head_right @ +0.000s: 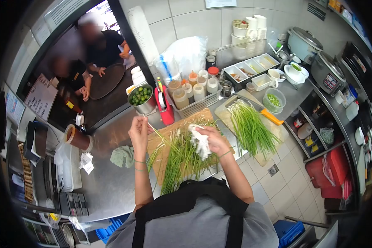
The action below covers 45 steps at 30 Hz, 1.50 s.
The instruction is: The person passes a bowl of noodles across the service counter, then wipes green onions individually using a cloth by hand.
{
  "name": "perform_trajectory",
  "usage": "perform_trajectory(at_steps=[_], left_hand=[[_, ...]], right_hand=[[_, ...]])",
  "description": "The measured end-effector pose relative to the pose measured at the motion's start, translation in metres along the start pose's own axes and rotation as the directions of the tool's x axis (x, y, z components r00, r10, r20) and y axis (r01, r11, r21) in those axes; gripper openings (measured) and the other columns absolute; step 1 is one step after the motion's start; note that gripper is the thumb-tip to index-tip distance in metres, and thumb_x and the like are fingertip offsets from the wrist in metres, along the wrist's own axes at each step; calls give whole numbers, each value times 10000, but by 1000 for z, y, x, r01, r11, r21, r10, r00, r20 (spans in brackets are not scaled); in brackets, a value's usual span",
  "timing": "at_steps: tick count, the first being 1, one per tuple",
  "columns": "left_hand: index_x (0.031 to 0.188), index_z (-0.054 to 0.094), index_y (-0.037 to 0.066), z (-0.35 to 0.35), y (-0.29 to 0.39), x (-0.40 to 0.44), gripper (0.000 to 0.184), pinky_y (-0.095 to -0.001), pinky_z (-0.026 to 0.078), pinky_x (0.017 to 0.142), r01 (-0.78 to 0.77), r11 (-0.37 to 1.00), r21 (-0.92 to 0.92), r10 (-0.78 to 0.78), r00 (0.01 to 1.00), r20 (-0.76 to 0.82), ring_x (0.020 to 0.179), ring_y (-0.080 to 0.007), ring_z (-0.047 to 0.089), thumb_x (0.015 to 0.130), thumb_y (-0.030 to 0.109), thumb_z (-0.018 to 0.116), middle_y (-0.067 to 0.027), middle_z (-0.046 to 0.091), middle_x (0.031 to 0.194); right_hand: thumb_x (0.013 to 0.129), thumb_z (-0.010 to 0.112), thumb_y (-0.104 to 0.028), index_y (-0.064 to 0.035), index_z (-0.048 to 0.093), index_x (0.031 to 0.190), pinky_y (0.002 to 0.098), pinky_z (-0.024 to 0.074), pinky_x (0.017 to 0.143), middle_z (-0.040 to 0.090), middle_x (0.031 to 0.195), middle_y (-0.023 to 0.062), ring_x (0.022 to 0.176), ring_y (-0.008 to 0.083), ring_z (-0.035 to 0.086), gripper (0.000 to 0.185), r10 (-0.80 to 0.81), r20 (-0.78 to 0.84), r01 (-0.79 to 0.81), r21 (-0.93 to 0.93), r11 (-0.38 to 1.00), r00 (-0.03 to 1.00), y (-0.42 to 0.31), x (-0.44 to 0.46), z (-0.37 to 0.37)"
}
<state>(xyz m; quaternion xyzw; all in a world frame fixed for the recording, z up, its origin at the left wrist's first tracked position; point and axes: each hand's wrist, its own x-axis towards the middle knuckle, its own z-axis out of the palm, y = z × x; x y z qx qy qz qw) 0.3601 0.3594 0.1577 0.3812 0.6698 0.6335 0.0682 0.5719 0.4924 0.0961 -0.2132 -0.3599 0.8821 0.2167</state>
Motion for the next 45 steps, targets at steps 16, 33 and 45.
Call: perform_trajectory(at_steps=[16,33,45], left_hand=[[843,561,-37,43,7,-32,100,-197,464,529,33,993,-115,-15,988,153,590,-61,545,826,61,574,-30,588,689],[850,519,2,-15,-9,2,119,-210,481,497,22,935,-354,-95,977,-192,549,-133,591,857,118,539,-86,599,686],[853,558,-10,37,-29,-26,86,-192,458,527,66,984,-163,-59,997,49,587,-68,555,839,75,561,-39,595,694]], right_hand=[[774,641,-93,10,633,886,178,397,524,610,740,-1,616,31,526,152,-82,169,141,-379,915,982,5,22,53],[750,643,-164,-12,596,821,271,428,601,588,683,33,643,112,545,174,-15,218,163,-678,717,976,23,0,8],[771,638,-107,46,616,924,216,441,537,623,745,35,616,82,567,217,-80,-4,73,-363,929,997,16,18,25]])
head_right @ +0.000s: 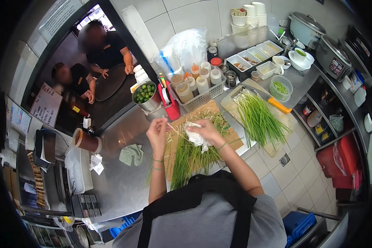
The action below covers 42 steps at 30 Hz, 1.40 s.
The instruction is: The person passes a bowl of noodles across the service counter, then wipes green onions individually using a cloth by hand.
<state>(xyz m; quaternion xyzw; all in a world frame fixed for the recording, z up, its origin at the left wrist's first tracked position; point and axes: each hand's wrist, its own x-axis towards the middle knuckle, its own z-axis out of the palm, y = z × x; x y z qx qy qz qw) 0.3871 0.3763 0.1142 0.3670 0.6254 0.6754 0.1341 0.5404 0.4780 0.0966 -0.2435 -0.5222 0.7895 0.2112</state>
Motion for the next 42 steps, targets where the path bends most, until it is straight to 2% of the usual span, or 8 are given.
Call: perform_trajectory(at_steps=[5,15,22,26,28,30,33,42], left_hand=[[842,560,-13,22,-6,-13,86,-190,456,568,-60,995,76,55,996,71,618,-64,567,837,72,565,-35,601,711],[851,552,13,-50,-12,7,76,-218,496,564,21,978,-209,-75,964,-256,611,-115,591,849,89,543,-98,623,735],[943,535,64,-125,11,-9,137,-235,481,523,72,925,-372,-222,898,-380,612,-117,552,885,183,498,-35,550,701],[908,565,79,-147,-55,-21,84,-257,431,501,117,963,243,-60,972,-228,553,-99,479,844,112,522,-4,506,685],[806,614,92,-139,-63,-36,60,-299,444,529,154,712,685,-238,971,29,559,-151,528,771,131,586,-34,537,648],[735,632,94,-123,-101,-52,89,-349,455,564,300,546,782,-317,938,-138,608,-237,576,693,170,655,-83,561,637],[782,642,114,-110,-121,-61,139,-386,459,604,252,563,787,-220,964,-151,672,-302,588,665,180,676,-119,584,700],[793,649,77,-113,-116,-57,156,-379,475,642,203,610,766,-148,979,-141,701,-300,605,664,163,665,-115,620,766]], right_hand=[[768,648,-114,22,623,840,207,401,481,600,680,12,553,57,527,156,-26,-16,25,-65,998,1000,15,7,15],[754,656,-129,-6,612,767,217,394,474,576,635,7,538,67,512,131,7,46,3,-225,974,999,19,-28,-12],[793,618,-127,-10,603,842,208,400,491,586,689,2,557,51,507,128,8,-231,-1,27,1000,973,41,-32,-37],[818,598,-136,0,615,840,192,391,513,586,687,-16,576,30,498,139,-24,-290,38,44,998,957,35,-28,-39],[820,597,-136,4,618,854,189,389,513,594,706,-15,577,28,497,145,-32,-280,52,65,997,960,37,-25,-37],[818,599,-134,2,620,866,187,389,519,598,718,-13,583,27,497,146,-25,-264,53,99,994,964,34,-24,-34],[816,601,-130,0,621,886,185,391,529,601,730,-12,594,27,500,150,-19,-212,36,76,996,977,32,-24,-30],[813,604,-120,-5,618,897,188,400,533,601,738,-13,602,28,508,143,-9,-216,31,98,995,976,33,-30,-31]])
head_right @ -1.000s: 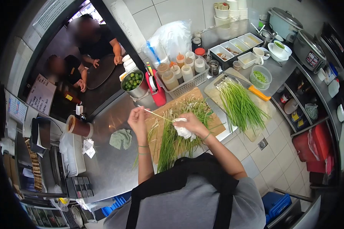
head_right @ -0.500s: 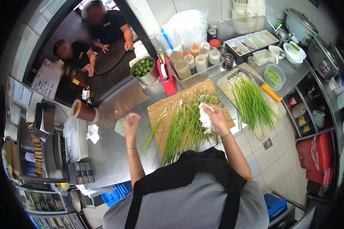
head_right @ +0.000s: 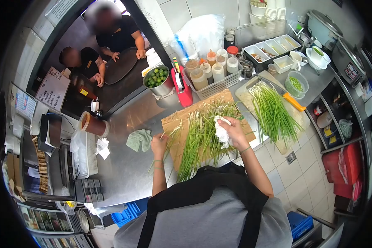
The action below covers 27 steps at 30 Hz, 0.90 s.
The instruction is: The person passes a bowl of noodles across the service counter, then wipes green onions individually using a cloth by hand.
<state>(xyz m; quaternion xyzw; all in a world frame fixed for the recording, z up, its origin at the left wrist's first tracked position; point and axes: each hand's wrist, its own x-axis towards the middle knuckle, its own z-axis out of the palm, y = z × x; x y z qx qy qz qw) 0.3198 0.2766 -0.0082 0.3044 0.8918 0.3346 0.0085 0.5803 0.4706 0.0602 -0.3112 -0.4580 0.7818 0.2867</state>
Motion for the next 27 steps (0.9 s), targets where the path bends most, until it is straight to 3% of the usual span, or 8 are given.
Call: perform_trajectory(at_steps=[3,6,9,12,15,18,24,27], left_hand=[[794,649,66,-12,1,3,140,-376,476,650,75,997,35,-76,997,15,711,-310,611,691,161,638,-130,632,755],[788,638,59,-18,3,5,133,-385,476,657,40,999,11,-40,998,-51,709,-320,614,717,169,613,-134,637,729],[739,634,49,-25,16,6,117,-354,460,622,79,989,-123,-97,985,-142,691,-279,610,686,153,648,-119,631,740],[723,623,41,-30,7,8,111,-347,448,621,-271,933,235,335,893,-300,674,-272,593,680,137,659,-107,610,719],[734,626,39,-36,11,9,119,-350,436,613,-271,947,172,304,929,-212,665,-277,571,671,129,672,-108,585,737],[743,631,47,-45,21,9,125,-369,429,597,-169,984,-58,153,967,-204,668,-291,561,665,134,675,-114,575,766],[752,611,68,-12,21,30,81,-401,446,628,-222,961,163,245,960,-139,711,-301,564,681,88,644,-105,563,806],[769,611,80,-2,20,26,96,-416,452,642,-204,967,155,238,938,-253,752,-326,556,681,110,636,-115,543,825]], right_hand=[[813,605,-121,-8,617,897,185,400,529,602,741,-12,598,27,508,141,4,-11,-4,19,1000,1000,-1,-1,-3],[813,605,-122,-8,616,898,183,401,529,604,743,-12,598,27,510,143,-6,-25,6,7,1000,1000,-3,-3,0],[813,605,-125,-6,614,898,183,402,528,603,741,-13,598,29,515,147,-15,-18,15,-5,1000,1000,0,1,-1],[815,605,-132,-6,611,895,184,404,531,606,743,-9,600,32,519,149,-25,16,25,-15,1000,1000,2,3,0],[816,605,-135,-11,611,898,186,408,538,612,755,-5,603,33,520,149,-2,2,2,-10,1000,1000,-1,0,2],[814,607,-138,-10,610,899,186,410,541,613,758,-5,608,34,523,154,-31,1,31,-37,999,1000,2,2,1],[815,607,-138,-5,609,896,181,401,554,606,756,-10,627,30,519,156,10,61,-10,5,1000,998,2,-1,5],[817,605,-137,-8,609,890,183,397,541,598,743,-18,610,27,507,148,-13,12,14,-22,1000,1000,-1,-3,8]])
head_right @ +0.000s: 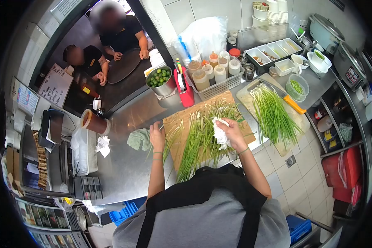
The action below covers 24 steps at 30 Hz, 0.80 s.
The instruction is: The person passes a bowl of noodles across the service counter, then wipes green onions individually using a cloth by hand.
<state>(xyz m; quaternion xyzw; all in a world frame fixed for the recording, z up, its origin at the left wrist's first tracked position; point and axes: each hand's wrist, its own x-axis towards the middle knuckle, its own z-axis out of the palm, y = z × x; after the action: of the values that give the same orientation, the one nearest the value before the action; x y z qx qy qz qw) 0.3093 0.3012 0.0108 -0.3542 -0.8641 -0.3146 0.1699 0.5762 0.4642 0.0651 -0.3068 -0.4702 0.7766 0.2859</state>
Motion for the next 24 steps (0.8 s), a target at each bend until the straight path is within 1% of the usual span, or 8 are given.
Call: perform_trajectory(at_steps=[1,7,10,16,19,21,23,24], left_hand=[[772,613,84,-1,0,-4,100,-418,452,642,9,1000,-3,-9,999,-44,760,-331,554,679,113,635,-118,538,832],[729,635,104,10,-29,-29,103,-410,465,654,74,982,174,-117,960,254,773,-322,561,642,159,638,-123,534,867],[696,641,104,17,-32,-30,111,-400,473,653,132,948,289,-208,945,251,763,-311,571,629,192,642,-110,559,852],[707,651,92,-32,-18,-16,81,-344,467,592,234,971,48,-239,956,171,652,-248,597,655,154,648,-90,605,706],[724,648,64,-78,22,8,79,-260,439,547,350,928,-125,-303,907,292,580,-141,578,687,133,655,-67,606,640],[747,632,7,-73,36,12,82,-194,405,546,424,734,-531,-236,892,385,564,-62,532,724,86,629,-38,613,635],[764,625,-16,-73,71,15,77,-188,408,564,483,488,-727,-150,867,476,582,-60,537,735,53,610,-32,620,663],[781,616,-23,-72,86,16,69,-184,417,605,520,489,-701,-116,835,538,624,-67,553,731,21,596,-38,622,682]], right_hand=[[817,604,-137,-10,609,887,183,395,537,595,739,-20,604,25,503,146,1,8,-1,17,1000,1000,2,1,-2],[827,588,-132,-16,609,868,180,388,520,584,721,-29,588,20,494,125,30,15,-30,53,998,999,5,-6,-13],[829,584,-130,-17,609,871,184,395,517,586,722,-25,586,24,499,124,40,0,-40,44,998,999,4,-6,-11],[841,564,-139,-8,605,916,191,421,538,609,758,-4,611,45,536,157,71,11,-71,103,992,997,2,-3,-9],[841,559,-139,-25,600,932,221,474,586,621,778,24,649,102,583,152,168,9,-162,308,937,986,-7,-7,-4],[838,561,-131,-4,576,1004,255,489,634,626,880,55,738,124,601,209,158,149,-206,401,893,976,6,-1,-14],[825,578,-117,-9,559,1038,254,491,654,622,908,59,759,123,602,240,168,231,-261,470,843,958,-5,-4,1],[820,584,-110,-12,556,1043,256,491,661,622,908,57,762,126,603,245,180,210,-258,450,855,961,-14,-8,14]])
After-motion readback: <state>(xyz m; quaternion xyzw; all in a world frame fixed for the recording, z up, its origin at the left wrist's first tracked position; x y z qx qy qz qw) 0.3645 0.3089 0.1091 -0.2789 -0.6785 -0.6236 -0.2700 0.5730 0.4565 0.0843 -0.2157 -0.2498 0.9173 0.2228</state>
